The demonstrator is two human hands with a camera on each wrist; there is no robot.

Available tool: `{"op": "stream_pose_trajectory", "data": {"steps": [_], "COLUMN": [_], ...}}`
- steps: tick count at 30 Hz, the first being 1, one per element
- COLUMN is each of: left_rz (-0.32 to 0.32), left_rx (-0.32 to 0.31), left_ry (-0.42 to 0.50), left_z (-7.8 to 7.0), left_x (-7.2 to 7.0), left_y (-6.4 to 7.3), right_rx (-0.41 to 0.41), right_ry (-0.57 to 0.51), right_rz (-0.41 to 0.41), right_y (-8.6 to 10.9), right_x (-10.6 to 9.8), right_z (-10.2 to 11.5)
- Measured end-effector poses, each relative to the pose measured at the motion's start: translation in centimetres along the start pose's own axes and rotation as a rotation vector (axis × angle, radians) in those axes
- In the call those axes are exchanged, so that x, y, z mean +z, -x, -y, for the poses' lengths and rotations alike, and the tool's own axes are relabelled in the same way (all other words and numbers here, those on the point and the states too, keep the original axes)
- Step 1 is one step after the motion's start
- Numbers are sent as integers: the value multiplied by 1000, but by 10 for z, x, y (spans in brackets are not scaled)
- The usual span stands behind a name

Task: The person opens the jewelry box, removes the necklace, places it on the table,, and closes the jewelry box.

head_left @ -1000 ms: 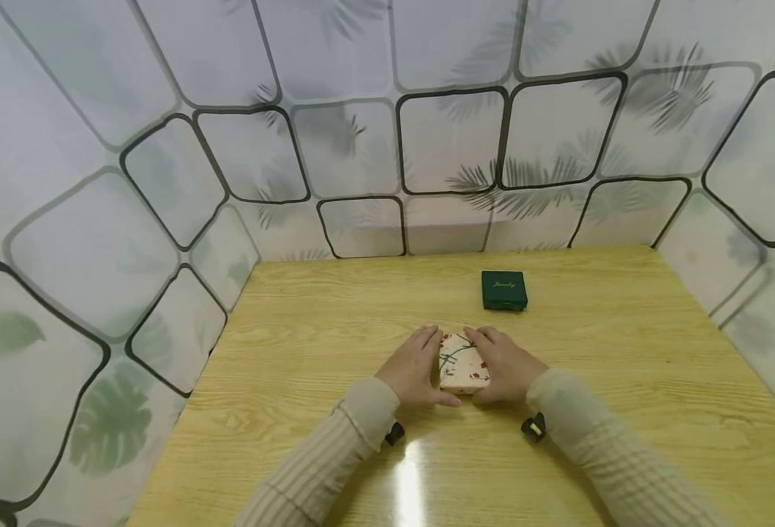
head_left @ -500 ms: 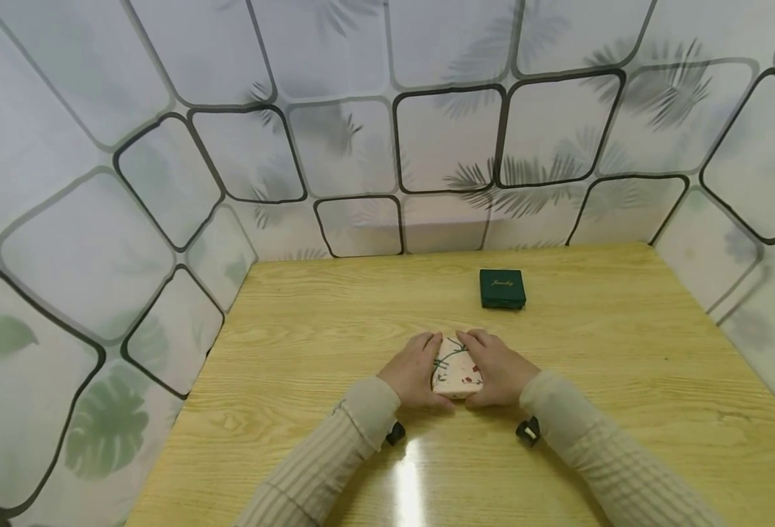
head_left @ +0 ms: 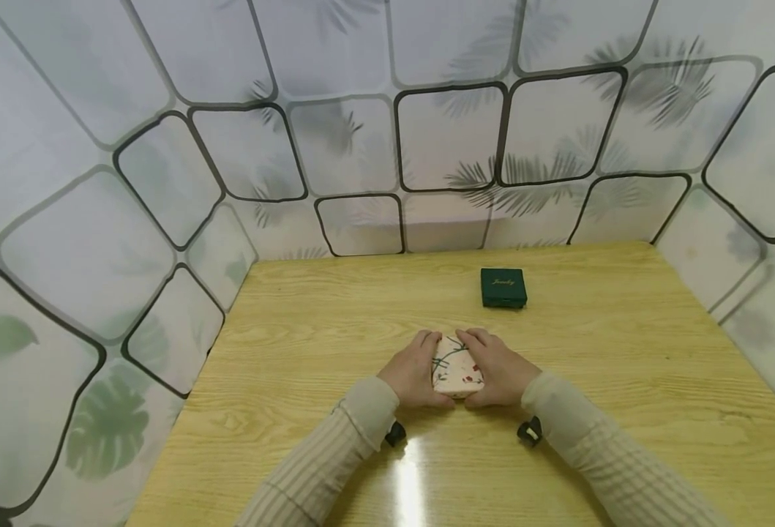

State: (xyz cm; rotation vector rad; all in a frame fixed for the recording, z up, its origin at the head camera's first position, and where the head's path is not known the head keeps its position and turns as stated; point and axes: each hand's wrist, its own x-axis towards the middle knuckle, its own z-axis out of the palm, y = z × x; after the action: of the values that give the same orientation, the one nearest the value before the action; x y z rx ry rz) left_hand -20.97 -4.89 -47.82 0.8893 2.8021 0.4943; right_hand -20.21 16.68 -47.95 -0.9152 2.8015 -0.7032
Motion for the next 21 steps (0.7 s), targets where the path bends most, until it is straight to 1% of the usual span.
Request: {"op": "stream_pose_trajectory", "data": {"steps": [4,6,12,16,18,21], "left_rz": [-10,-19,-49,-68,-71,-62], "left_rx": [-20,-18,-14,-23,-27,-42], "left_ry": [40,52,107,144,162,169], "left_z": [2,3,1,2,5,12], "left_x": [1,1,-1,-1,0,1], "left_y": [0,0,-3,-3,-2,7], "right_rx": [-8,10,93,102,100,102], "right_ry": [-44,-84,-194,-268,-299,-355], "right_rz": [-4,0,32,54,53,57], "right_y": [1,2,9,14,16,15], "right_x": [0,-1,-15,-20,-16,-1], "right_z": [-5,-7,-14,-21,-25,-27]}}
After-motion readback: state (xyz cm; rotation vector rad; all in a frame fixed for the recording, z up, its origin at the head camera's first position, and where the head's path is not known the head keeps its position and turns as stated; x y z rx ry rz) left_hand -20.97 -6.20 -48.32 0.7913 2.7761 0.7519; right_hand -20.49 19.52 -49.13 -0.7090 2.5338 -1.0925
